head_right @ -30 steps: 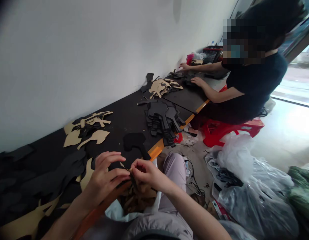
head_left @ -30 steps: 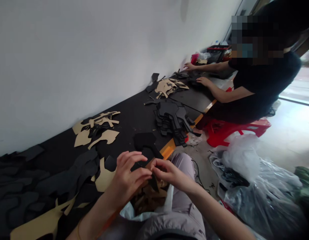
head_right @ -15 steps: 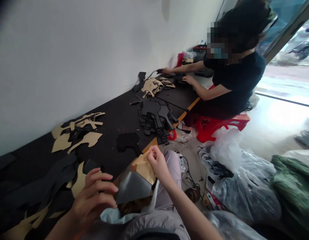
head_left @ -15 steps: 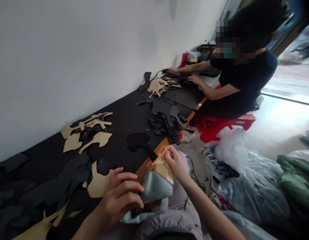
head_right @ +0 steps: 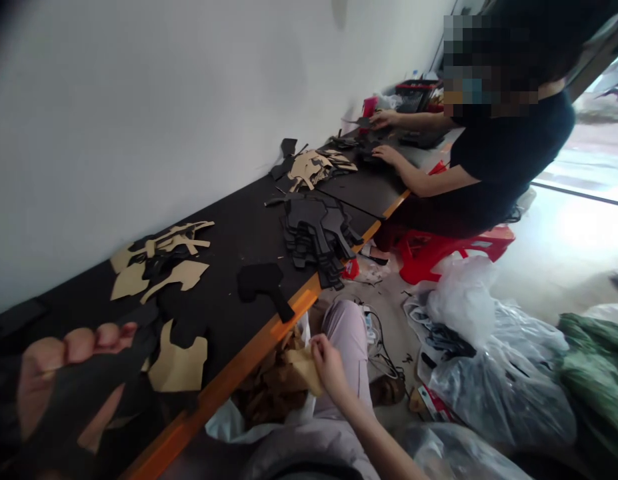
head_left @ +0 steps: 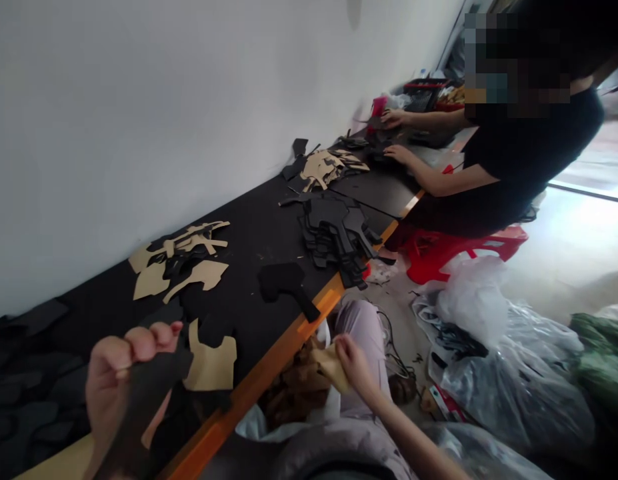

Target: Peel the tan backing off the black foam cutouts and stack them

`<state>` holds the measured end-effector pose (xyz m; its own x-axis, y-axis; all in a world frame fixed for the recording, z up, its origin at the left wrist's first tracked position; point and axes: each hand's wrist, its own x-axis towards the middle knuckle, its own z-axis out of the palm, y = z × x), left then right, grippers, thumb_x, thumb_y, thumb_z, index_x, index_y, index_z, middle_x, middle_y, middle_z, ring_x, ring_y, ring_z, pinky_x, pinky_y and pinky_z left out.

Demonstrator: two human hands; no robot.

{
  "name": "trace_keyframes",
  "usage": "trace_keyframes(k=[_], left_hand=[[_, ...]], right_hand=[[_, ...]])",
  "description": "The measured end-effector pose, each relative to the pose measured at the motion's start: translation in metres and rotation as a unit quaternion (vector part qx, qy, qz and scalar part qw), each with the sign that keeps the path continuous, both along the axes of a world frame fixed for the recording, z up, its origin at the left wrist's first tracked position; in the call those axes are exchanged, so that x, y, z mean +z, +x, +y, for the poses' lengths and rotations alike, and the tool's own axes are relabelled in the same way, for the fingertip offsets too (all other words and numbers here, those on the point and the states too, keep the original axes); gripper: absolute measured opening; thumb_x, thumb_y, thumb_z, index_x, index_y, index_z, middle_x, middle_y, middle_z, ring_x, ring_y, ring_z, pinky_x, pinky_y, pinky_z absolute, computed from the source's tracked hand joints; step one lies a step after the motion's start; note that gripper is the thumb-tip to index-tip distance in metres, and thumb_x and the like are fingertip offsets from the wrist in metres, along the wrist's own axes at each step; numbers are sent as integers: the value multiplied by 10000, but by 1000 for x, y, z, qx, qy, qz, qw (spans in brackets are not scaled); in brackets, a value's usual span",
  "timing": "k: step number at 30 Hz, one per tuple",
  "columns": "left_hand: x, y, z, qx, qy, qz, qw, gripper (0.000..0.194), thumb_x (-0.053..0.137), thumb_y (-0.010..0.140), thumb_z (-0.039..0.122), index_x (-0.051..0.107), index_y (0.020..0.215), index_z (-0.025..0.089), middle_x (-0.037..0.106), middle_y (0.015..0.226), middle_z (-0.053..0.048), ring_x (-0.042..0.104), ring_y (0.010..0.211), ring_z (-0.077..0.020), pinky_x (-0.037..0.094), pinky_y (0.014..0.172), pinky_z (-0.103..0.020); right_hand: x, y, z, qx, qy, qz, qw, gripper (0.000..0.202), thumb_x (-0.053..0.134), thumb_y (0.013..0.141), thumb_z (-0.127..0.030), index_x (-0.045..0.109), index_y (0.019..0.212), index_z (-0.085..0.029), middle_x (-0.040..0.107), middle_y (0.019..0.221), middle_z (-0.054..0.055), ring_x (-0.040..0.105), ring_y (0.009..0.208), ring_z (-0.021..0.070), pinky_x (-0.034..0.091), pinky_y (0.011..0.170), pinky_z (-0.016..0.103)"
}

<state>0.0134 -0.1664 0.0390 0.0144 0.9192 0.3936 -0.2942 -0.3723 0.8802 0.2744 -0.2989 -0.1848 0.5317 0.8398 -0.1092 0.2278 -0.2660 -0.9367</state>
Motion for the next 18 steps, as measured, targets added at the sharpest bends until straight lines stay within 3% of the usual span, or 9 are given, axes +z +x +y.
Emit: trace_keyframes(k=[2,4,7,9,11,13,18], left_hand=[[1,7,-1,-27,-64,-50,996,406,742,650,347,376,542,209,395,570,37,485,627,-124,534,756,-294],[-2,12,-2,-33,-93,-74,992,410,734,668,339,365,550,202,401,582,42,483,647,-122,522,771,-299],[-12,18,0,-37,-67,-78,994,420,726,673,357,348,575,202,400,594,47,490,677,-130,511,771,-320],[-19,22,0,-29,-36,-78,996,428,734,660,355,340,594,204,411,611,48,504,712,-136,503,787,-331],[-24,28,0,-12,-5,-78,997,408,735,665,340,353,616,206,436,641,49,517,747,-131,489,812,-323],[-29,34,-2,21,36,-74,996,350,723,685,307,389,647,212,463,667,52,523,769,-121,471,834,-306],[-35,43,-10,94,104,-13,990,224,663,746,250,441,761,230,503,739,45,533,847,-132,450,863,-323]], right_hand=[[0,-21,2,54,-1,-1,999,218,449,787,-279,622,864,-171,667,811,86,624,737,202,468,685,304],[12,-35,6,118,-4,-15,993,231,448,800,-231,655,884,-171,675,928,114,636,848,213,468,765,313],[53,-46,13,194,2,-10,981,243,458,853,-282,674,852,-169,680,842,101,637,814,209,472,770,321],[86,-54,17,218,20,84,972,233,526,847,-356,664,899,-175,673,754,61,633,737,177,484,711,290],[116,-66,22,249,29,256,934,264,582,822,-410,645,898,-166,667,744,42,628,683,146,493,647,255],[138,-82,28,278,23,395,875,287,652,774,-418,634,876,-150,665,777,35,613,640,112,494,615,230],[158,-114,44,264,25,575,774,337,694,743,-422,631,841,-105,624,726,17,588,602,73,490,575,194]])
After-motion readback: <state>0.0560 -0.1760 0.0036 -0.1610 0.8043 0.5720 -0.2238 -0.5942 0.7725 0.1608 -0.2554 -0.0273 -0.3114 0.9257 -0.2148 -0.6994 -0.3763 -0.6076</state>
